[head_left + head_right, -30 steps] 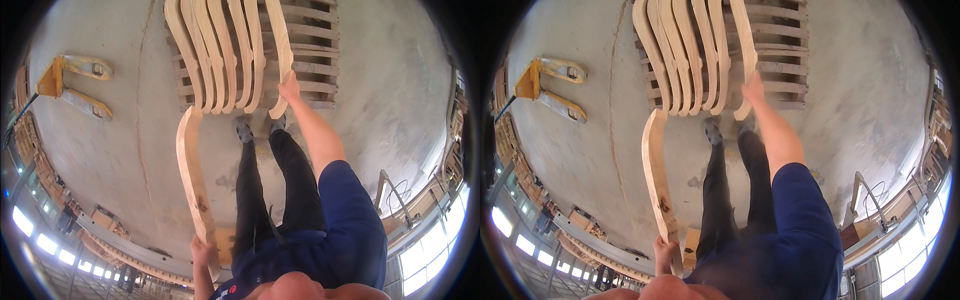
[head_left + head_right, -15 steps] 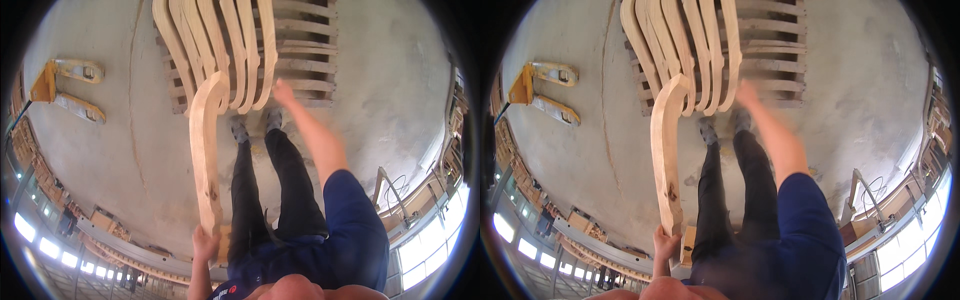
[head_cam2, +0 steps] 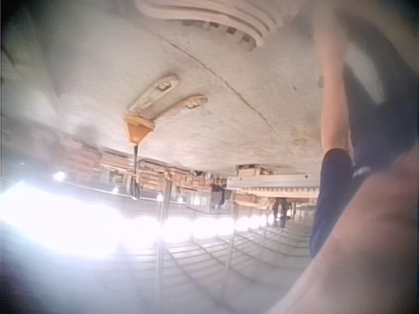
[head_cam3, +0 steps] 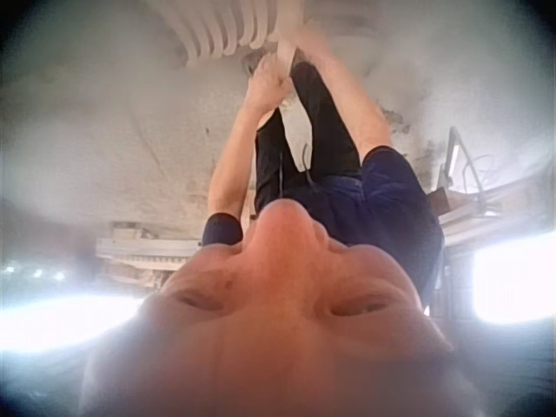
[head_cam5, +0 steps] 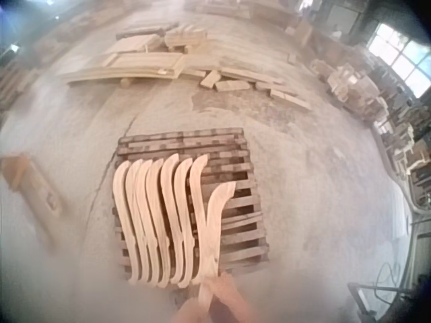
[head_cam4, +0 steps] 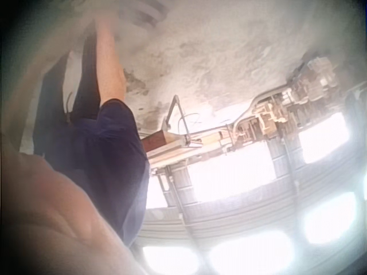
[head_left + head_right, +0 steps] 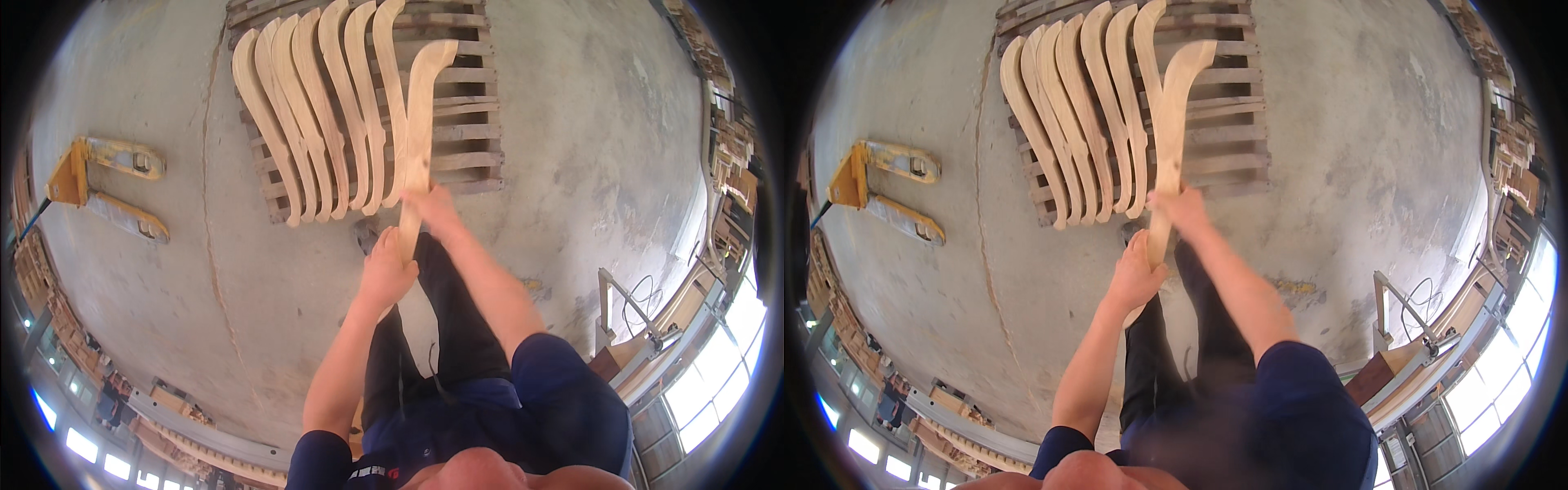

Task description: The person picks up curved wooden pieces from a table and stacks them onto a wooden pallet on the floor by hand.

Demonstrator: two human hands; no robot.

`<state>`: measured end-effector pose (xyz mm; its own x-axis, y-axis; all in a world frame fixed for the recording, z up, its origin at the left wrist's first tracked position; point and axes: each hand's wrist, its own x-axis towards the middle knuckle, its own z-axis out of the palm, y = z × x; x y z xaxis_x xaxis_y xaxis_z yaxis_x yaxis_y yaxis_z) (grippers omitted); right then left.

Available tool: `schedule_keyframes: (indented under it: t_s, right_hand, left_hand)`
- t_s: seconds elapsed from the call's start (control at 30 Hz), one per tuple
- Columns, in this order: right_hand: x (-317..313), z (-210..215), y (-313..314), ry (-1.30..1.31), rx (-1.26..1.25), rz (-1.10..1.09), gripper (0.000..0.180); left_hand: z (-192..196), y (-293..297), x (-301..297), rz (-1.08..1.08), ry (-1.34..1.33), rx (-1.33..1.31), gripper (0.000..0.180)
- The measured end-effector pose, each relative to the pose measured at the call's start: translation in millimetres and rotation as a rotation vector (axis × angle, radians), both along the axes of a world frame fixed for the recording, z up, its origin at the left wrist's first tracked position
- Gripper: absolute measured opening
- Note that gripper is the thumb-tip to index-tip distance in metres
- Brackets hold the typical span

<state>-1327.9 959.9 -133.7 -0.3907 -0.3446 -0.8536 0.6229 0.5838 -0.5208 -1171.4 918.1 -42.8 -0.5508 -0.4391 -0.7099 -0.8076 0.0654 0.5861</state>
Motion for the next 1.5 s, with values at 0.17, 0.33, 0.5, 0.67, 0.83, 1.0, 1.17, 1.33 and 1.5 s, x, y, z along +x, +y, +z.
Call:
schedule_keyframes:
  t_s: [0.17,0.33,0.5,0.67,0.83,1.0,1.17,1.33,1.5]
  right_hand:
    - [-105.5,-102.7,3.6,0.146,-0.033,0.098,0.053]
    - [-163.9,-189.6,-31.1,0.186,-0.023,0.208,0.056]
    - [-171.1,-242.9,-48.0,0.133,0.013,0.297,0.058]
    - [-165.9,-286.4,-50.1,0.362,0.185,0.533,0.065]
    - [-182.2,-326.6,-28.8,0.599,0.169,0.792,0.062]
    - [-119.5,-308.7,12.0,0.705,0.235,0.589,0.064]
    - [-49.4,-276.0,256.8,0.628,0.390,1.117,0.039]
    - [48.4,-113.3,460.6,0.208,0.540,1.613,0.029]
    - [138.8,-8.8,506.3,-0.030,0.355,1.593,0.038]
  left_hand:
    - [-23.5,33.4,82.9,0.152,-0.024,0.244,0.074]
    - [-50.3,97.9,262.4,0.237,-0.437,0.253,0.062]
    - [-47.2,179.6,411.0,0.508,-0.707,0.338,0.051]
    - [-36.1,221.3,456.5,0.412,-0.672,0.433,0.044]
    - [-47.5,170.2,347.9,0.821,-0.865,0.633,0.043]
    - [-48.6,161.8,370.2,0.892,-0.694,0.535,0.044]
    - [-41.3,129.6,322.2,0.882,-0.573,0.505,0.044]
    - [-26.1,114.7,310.8,0.743,-0.478,0.487,0.044]
    - [23.3,84.9,331.2,0.695,-0.449,0.320,0.045]
